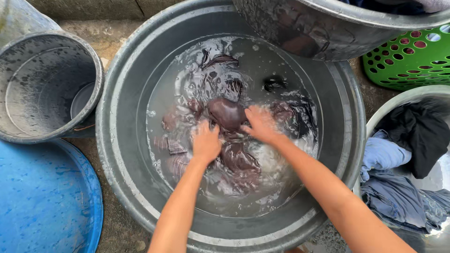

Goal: The person hand-washes clothes by scrubbing them in a large basin of soapy water, transferring items between baskets and a metal bowl, and wringing out the wet garments.

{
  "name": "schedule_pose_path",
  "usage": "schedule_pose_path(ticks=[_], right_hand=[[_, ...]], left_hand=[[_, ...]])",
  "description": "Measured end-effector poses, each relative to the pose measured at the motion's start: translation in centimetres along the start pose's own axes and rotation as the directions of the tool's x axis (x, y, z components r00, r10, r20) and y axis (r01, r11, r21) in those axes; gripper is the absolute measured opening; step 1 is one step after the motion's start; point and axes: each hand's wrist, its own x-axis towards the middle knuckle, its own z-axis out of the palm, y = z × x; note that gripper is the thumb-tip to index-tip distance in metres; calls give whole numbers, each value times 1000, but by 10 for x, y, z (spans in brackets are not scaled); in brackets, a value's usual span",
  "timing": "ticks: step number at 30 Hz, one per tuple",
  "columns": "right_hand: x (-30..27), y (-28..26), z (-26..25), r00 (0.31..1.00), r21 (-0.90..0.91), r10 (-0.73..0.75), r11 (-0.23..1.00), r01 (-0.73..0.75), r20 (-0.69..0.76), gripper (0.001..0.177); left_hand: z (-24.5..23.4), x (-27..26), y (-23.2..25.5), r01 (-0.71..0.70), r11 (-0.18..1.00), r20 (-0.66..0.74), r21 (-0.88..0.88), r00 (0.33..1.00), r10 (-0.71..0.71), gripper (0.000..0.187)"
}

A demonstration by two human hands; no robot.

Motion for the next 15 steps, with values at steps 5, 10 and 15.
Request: schedule_pose_path(ticks=[5,10,15], right_hand=[[-32,20,-38,809,208,324,945,-252,-491,43],[3,-138,-87,892,415,128,907,71,-434,24],[-30,-264,-102,826,561,-288,622,547,-485,40]], left_hand=[[-38,-8,-17,-52,484,-217,-874,932,-290,51],[-82,-22,17,68,-554,84,-830,996,-4,65],[-68,-22,27,195,-728,225,-657,973,57,62]])
